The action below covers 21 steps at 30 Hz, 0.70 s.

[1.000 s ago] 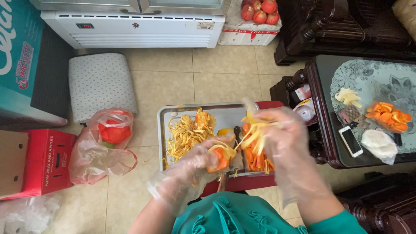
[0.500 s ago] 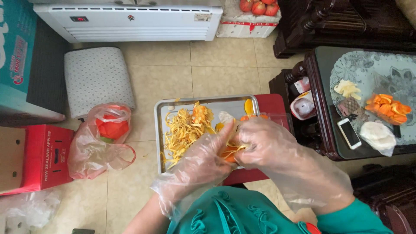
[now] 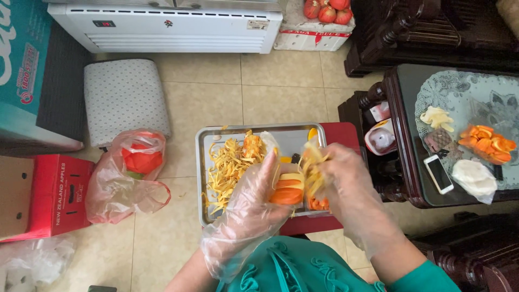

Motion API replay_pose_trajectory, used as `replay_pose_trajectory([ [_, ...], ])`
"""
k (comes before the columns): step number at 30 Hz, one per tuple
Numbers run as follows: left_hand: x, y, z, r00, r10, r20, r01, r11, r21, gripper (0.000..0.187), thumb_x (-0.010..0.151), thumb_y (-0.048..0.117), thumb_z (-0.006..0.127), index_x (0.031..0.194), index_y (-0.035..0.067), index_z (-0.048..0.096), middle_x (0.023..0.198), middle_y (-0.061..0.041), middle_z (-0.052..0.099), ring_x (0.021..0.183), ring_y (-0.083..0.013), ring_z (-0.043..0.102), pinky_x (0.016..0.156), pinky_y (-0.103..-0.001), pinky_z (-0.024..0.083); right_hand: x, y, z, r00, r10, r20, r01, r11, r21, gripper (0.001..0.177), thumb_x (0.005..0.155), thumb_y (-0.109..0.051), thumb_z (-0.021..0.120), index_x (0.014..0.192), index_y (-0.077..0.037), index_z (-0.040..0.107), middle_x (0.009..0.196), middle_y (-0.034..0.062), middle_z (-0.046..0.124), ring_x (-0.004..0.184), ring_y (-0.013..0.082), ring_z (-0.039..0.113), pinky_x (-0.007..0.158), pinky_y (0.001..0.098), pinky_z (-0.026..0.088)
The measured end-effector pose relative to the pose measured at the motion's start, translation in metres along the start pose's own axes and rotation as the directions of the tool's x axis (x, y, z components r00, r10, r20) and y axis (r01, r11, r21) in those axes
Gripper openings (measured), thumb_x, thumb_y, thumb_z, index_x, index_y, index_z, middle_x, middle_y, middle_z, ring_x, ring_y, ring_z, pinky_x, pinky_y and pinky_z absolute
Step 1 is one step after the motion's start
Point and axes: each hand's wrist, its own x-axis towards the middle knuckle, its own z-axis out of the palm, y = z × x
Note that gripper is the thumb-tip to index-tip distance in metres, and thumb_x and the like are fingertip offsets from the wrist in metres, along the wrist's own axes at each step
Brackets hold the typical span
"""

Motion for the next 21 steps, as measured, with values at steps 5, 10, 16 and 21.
replay_pose_trajectory([
  [5,0.001,-0.008,-0.006,1.0,-0.015,0.003,0.015,0.984,0.179,0.117,0.07,-0.015,0.079,0.165,0.016,0.019,0.104,-0.02,0.075,0.085,-0.0397,0.074,0.084,-0.052,0.062,0.02,0.012,-0.031,0.944,-0.119,0.308,0.248,0.87,-0.425,0.046,0.064,-0.014,0.081,0.108,-0.003,0.084,0.098,0.0218,0.073,0.095,0.0333,0.074,0.085,0.048,0.06],
  [10,0.006,-0.012,-0.008,0.987,0.118,0.108,-0.15,0.92,0.363,0.112,0.071,-0.009,0.08,0.164,0.004,0.019,0.098,-0.028,0.071,0.079,-0.0476,0.068,0.077,-0.06,0.059,0.032,-0.002,-0.024,0.85,-0.132,0.509,0.442,0.705,-0.555,0.032,0.071,-0.011,0.082,0.103,-0.007,0.085,0.091,0.013,0.074,0.093,0.0303,0.072,0.088,0.0409,0.057],
  [16,0.01,0.005,-0.01,0.979,0.136,0.153,-0.193,0.858,0.477,0.097,0.091,-0.01,0.061,0.167,0.016,0.007,0.082,-0.013,0.05,0.063,-0.0353,0.04,0.058,-0.047,0.029,0.048,0.033,-0.032,0.883,-0.271,0.383,0.468,0.569,-0.676,0.026,0.063,-0.01,0.066,0.086,-0.013,0.078,0.091,0.0013,0.076,0.088,0.0181,0.069,0.079,0.0321,0.054],
  [21,-0.013,-0.011,0.002,0.994,0.099,-0.042,-0.06,0.834,0.548,0.113,0.082,-0.005,0.066,0.171,0.017,0.0,0.146,-0.025,0.064,0.095,-0.0424,0.065,0.078,-0.052,0.048,-0.004,-0.024,0.029,0.993,0.119,0.011,-0.117,0.987,-0.113,0.005,0.073,-0.005,0.06,0.078,-0.005,0.06,0.074,0.0103,0.058,0.056,0.0237,0.054,0.034,0.0396,0.043],
])
